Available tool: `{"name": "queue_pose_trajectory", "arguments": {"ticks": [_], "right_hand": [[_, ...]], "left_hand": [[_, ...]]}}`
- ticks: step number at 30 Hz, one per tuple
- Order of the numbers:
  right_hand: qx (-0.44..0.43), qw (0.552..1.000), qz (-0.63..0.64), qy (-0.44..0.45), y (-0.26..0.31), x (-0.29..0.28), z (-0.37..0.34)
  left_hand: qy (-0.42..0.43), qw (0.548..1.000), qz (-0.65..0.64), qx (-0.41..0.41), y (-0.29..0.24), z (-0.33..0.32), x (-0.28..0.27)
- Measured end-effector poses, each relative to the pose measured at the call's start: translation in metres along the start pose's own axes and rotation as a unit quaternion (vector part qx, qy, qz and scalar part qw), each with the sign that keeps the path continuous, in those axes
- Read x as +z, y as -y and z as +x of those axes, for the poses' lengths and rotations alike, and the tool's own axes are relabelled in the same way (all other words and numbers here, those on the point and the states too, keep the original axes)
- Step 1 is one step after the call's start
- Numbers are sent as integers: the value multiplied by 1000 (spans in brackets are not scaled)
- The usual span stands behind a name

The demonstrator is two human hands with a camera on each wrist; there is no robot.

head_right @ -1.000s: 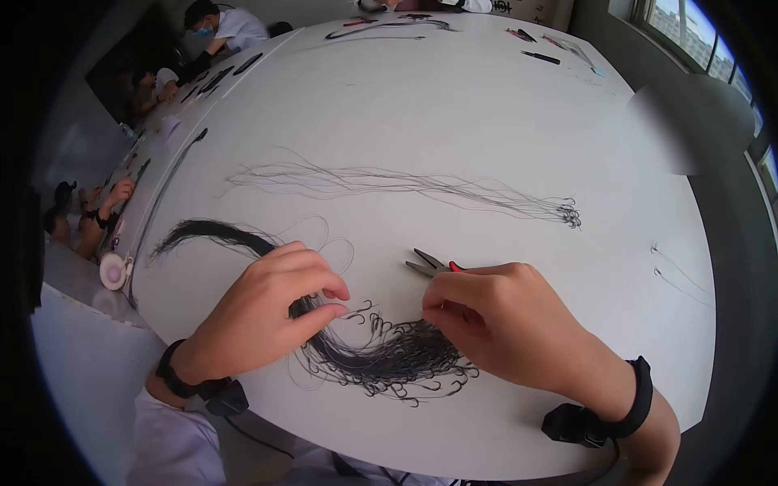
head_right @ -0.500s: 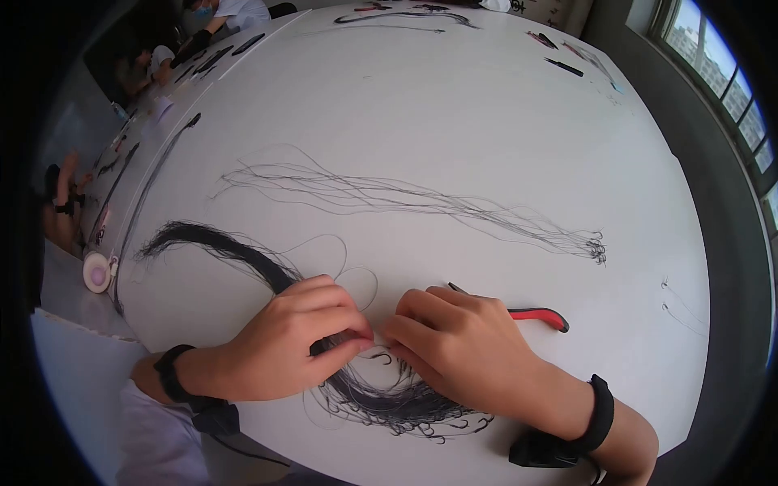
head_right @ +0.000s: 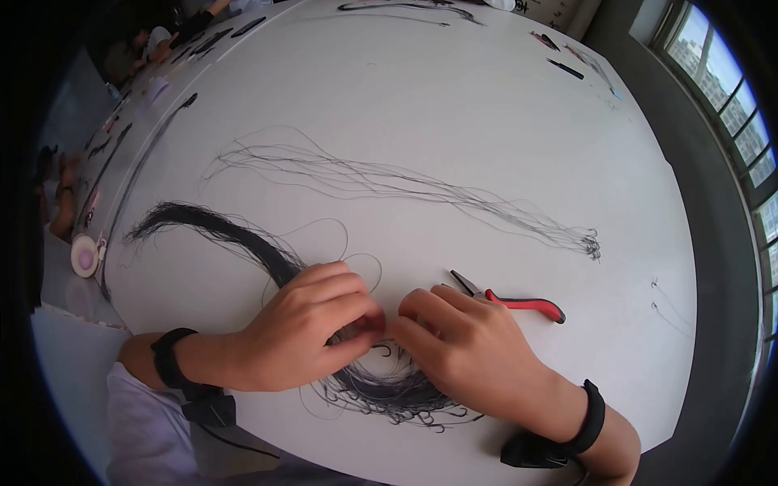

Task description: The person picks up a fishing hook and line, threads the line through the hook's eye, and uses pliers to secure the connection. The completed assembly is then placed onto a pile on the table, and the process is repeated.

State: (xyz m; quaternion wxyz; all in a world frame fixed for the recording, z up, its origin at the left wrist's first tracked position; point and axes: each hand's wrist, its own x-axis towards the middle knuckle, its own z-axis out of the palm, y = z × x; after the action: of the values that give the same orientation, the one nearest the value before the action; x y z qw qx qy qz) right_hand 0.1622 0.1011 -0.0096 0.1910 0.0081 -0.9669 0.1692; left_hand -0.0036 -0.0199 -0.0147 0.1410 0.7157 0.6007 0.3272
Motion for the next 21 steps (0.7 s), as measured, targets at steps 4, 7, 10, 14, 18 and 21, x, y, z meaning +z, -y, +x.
{"name": "queue_pose_trajectory", "arguments": {"ticks": [4, 7, 10, 14, 18, 21], "right_hand": [[22, 999, -2, -25, 0, 3, 1], [88, 992, 93, -12, 2, -5, 2], [125, 983, 134, 1, 5, -10, 2], [166, 959, 231, -9, 6, -12, 2], [176, 949, 261, -24, 8, -14, 0], [211, 937, 279, -27, 15, -16, 4]], "left_hand": [[-43, 999, -32, 5, 0, 0, 3], [-48, 996, -70, 23, 2, 0, 1], [-66, 994, -78, 28, 1, 2, -3], [-82, 991, -105, 13, -2, 2, -5], [-50, 991, -127, -1, -3, 0, -7], [-52, 989, -141, -1, -4, 0, -8]]}}
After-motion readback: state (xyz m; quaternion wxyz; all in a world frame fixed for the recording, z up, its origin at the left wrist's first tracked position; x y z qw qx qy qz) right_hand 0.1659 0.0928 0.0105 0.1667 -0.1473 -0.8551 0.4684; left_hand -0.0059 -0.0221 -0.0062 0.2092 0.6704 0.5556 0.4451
